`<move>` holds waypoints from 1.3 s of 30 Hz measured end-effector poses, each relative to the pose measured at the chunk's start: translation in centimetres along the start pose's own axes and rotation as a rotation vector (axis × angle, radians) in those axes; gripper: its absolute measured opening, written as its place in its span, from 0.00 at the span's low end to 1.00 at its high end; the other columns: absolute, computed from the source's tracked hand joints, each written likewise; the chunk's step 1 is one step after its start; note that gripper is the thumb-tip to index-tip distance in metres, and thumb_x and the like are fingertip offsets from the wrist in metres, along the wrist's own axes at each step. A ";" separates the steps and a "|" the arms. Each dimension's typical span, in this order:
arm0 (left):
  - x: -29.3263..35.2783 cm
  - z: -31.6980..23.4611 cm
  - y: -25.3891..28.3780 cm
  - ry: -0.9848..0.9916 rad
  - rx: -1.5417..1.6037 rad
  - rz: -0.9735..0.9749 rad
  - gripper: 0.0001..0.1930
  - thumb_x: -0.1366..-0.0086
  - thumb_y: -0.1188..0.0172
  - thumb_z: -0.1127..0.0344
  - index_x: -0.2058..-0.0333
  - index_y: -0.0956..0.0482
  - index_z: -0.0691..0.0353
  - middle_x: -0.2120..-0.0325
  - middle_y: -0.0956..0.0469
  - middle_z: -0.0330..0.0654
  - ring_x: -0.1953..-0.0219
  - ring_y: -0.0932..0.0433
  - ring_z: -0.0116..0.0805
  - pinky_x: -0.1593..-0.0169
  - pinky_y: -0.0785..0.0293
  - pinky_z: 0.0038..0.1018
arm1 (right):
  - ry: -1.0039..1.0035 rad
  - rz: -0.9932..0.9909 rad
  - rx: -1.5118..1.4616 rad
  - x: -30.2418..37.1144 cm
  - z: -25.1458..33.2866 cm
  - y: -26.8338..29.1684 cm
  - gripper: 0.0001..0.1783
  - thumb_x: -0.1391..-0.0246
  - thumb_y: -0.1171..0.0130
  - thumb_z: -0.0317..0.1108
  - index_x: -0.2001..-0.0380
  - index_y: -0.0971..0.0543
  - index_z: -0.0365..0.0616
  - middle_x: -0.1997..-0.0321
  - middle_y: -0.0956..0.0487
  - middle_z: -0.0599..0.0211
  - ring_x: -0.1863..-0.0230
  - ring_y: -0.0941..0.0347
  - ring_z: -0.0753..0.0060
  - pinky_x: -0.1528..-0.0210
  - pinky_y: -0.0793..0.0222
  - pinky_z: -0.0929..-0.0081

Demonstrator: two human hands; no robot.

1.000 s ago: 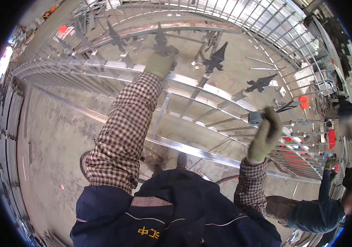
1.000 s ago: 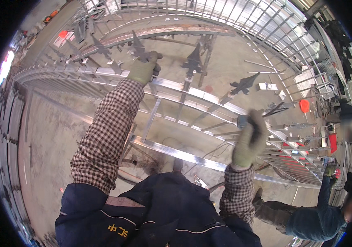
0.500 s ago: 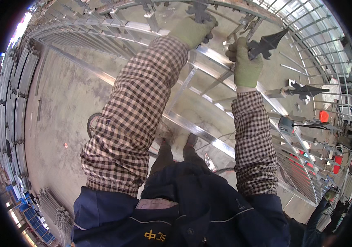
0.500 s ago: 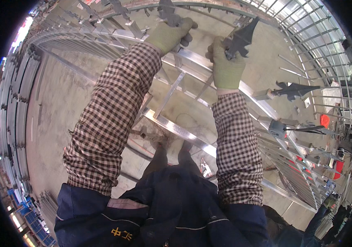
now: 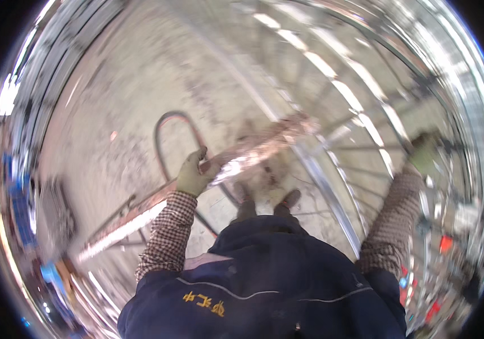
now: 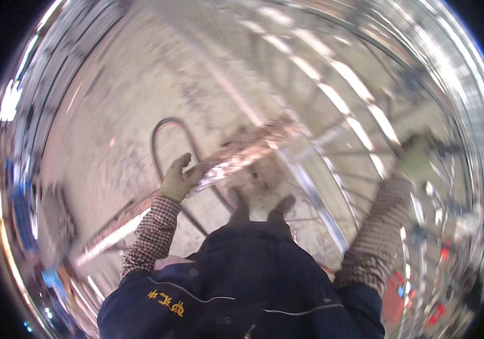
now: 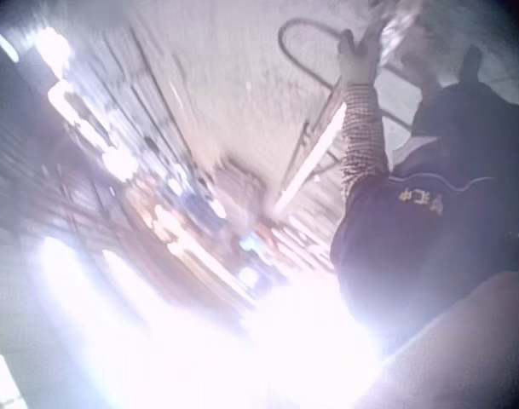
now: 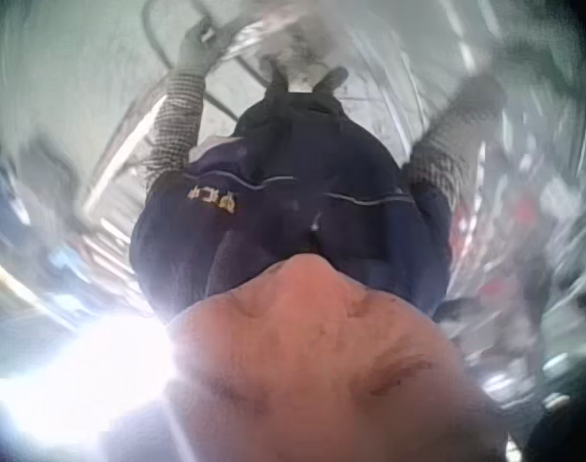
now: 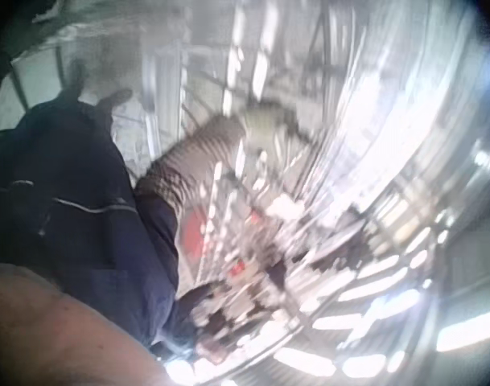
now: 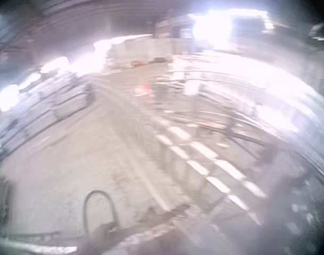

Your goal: The person positions and secures metal bars onto a curved frame using a hammer and a metal jig. They repeatedly align the bars, tap them into place, and check fit while another worker grinds nearby.

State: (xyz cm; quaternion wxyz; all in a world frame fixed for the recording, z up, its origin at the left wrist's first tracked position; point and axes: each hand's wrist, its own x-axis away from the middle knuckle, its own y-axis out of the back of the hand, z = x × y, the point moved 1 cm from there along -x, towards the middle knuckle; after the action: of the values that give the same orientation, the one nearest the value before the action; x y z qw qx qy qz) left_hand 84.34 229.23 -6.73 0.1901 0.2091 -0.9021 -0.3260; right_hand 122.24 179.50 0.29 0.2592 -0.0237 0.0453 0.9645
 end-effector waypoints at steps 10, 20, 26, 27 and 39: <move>4.6 7.8 6.1 0.001 -0.689 0.238 0.62 0.51 0.31 0.28 0.27 0.45 0.63 0.30 0.39 0.55 0.27 0.41 0.56 0.27 0.46 0.52 | 0.032 -0.221 0.143 -3.4 0.0 -1.7 0.27 0.35 0.41 0.52 0.75 0.16 0.37 0.74 0.17 0.62 0.73 0.20 0.64 0.68 0.22 0.64; 2.4 8.2 6.1 0.010 -0.733 0.429 0.63 0.55 0.25 0.38 0.27 0.49 0.60 0.39 0.30 0.55 0.40 0.26 0.54 0.40 0.26 0.45 | 0.053 -0.123 0.021 -5.2 -0.5 -1.5 0.24 0.37 0.42 0.47 0.75 0.16 0.36 0.74 0.18 0.60 0.76 0.22 0.61 0.70 0.24 0.63; 1.7 8.8 5.9 -0.040 -0.641 0.426 0.59 0.58 0.21 0.44 0.31 0.42 0.59 0.49 0.23 0.53 0.49 0.20 0.53 0.48 0.22 0.46 | 0.077 -0.275 0.113 -2.7 1.0 -3.0 0.23 0.40 0.41 0.47 0.76 0.16 0.35 0.74 0.17 0.58 0.76 0.22 0.59 0.70 0.24 0.61; 1.8 8.9 5.9 -0.028 -0.626 0.436 0.58 0.58 0.21 0.44 0.32 0.42 0.59 0.50 0.23 0.53 0.50 0.19 0.53 0.49 0.21 0.46 | 0.081 -0.272 0.124 -2.2 1.1 -3.2 0.23 0.40 0.41 0.47 0.76 0.16 0.35 0.73 0.17 0.58 0.76 0.22 0.59 0.70 0.24 0.60; 1.0 8.7 4.5 -0.081 -0.559 0.419 0.61 0.57 0.23 0.43 0.28 0.45 0.62 0.42 0.27 0.59 0.41 0.26 0.59 0.38 0.30 0.51 | 0.134 -0.127 0.073 5.9 3.7 -2.6 0.25 0.32 0.45 0.49 0.79 0.28 0.43 0.79 0.28 0.68 0.81 0.34 0.72 0.80 0.39 0.71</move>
State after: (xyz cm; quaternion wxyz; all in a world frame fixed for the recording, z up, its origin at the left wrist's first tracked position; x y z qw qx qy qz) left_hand 78.19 236.34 -9.72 0.2668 -0.0540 -0.8082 -0.5222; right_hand 118.39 185.03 3.38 0.3169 -0.0816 0.0961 0.9400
